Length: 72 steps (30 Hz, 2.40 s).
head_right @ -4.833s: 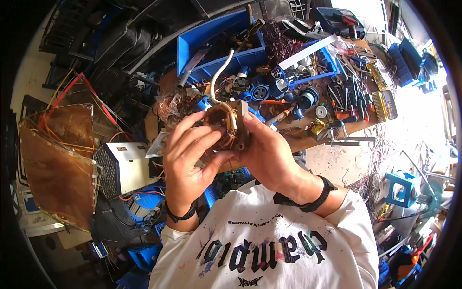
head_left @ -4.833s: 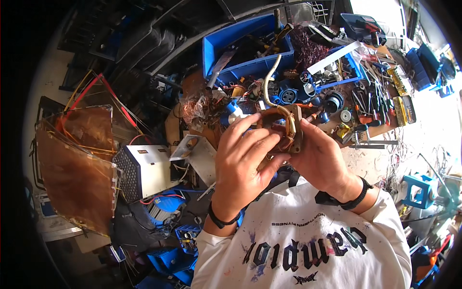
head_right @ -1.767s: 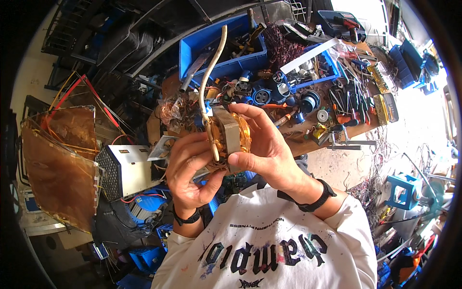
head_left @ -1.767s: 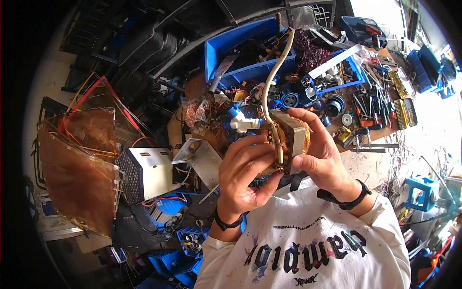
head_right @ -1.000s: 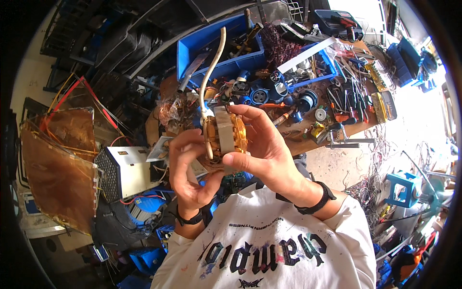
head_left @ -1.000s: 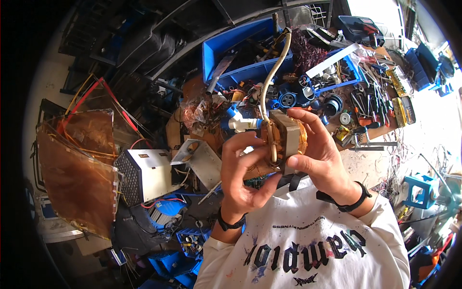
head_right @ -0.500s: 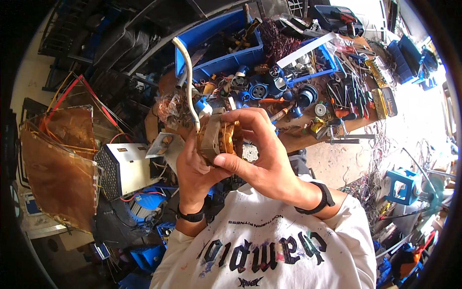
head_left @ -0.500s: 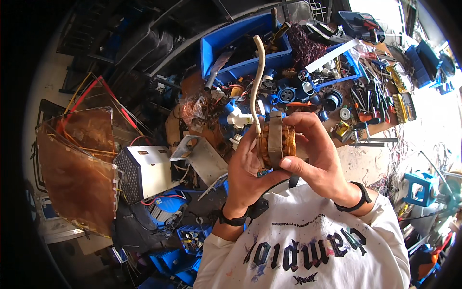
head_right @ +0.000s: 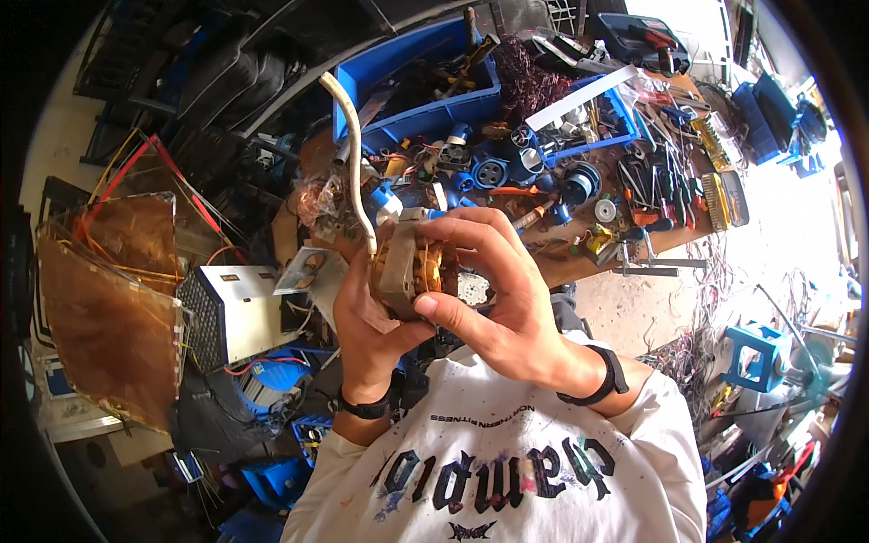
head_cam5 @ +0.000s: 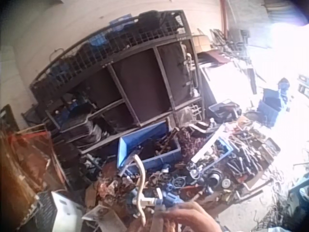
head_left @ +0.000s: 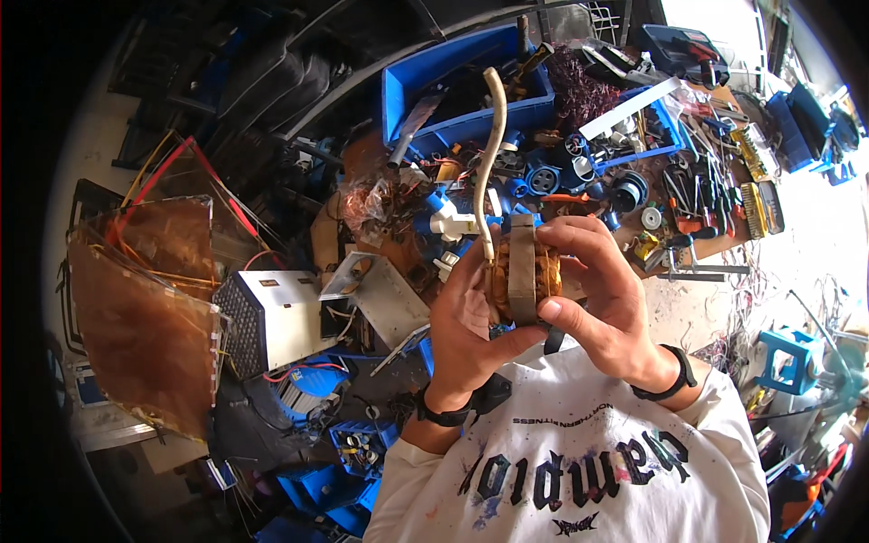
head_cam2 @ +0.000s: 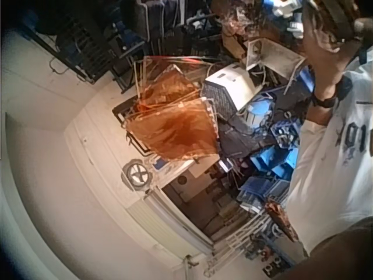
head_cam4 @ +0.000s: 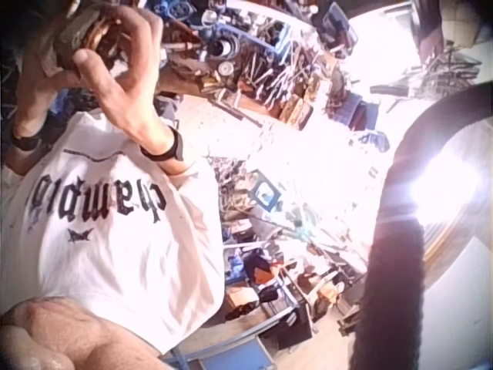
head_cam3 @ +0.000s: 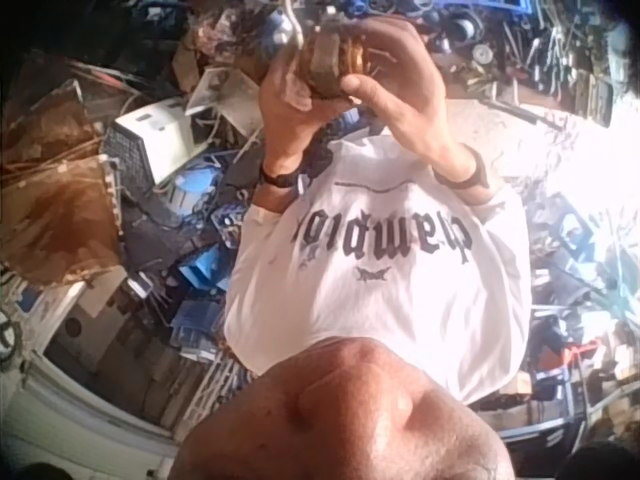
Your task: The person works at a cluttered workbench, first handling a bundle of red and black wires. They then pick up a copper-wound motor component and inspect it closely. Finally, they use wire cutters to strip the insulation from the ends of a white LED strip.
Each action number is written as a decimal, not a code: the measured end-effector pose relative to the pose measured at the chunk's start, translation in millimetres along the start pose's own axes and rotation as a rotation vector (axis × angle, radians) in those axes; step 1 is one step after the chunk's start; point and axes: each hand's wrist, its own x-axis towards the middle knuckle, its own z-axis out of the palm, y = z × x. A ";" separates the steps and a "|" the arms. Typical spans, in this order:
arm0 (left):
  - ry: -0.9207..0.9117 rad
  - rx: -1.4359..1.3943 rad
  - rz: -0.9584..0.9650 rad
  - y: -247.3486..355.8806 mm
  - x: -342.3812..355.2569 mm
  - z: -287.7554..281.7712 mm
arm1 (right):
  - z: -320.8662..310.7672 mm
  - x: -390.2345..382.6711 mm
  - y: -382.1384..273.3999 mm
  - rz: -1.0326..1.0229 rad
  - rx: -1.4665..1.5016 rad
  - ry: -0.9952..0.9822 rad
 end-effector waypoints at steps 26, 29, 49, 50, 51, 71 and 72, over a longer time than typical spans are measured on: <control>0.049 -0.479 -0.104 -21.9 4.3 -21.7 | -12.7 27.2 -21.4 -0.011 -0.275 -0.176; 0.078 -0.625 -0.155 -31.3 0.0 -25.4 | -17.8 29.9 -23.5 -0.036 -0.392 -0.219; 0.140 -0.620 -0.257 -12.0 -3.9 -10.1 | -14.6 28.4 -17.9 -0.372 -0.693 -0.172; 0.152 -0.613 -0.268 -11.1 -4.5 -8.9 | -13.5 28.6 -17.8 -0.364 -0.703 -0.181; 0.164 -0.606 -0.278 -10.8 -5.3 -8.4 | -12.5 28.8 -18.0 -0.356 -0.714 -0.190; 0.108 -0.540 -0.277 3.5 -5.5 -1.2 | -6.2 25.5 -20.5 -0.299 -0.792 -0.204; 0.116 -0.512 -0.285 3.3 -5.4 -1.0 | -4.9 24.6 -19.3 -0.302 -0.790 -0.189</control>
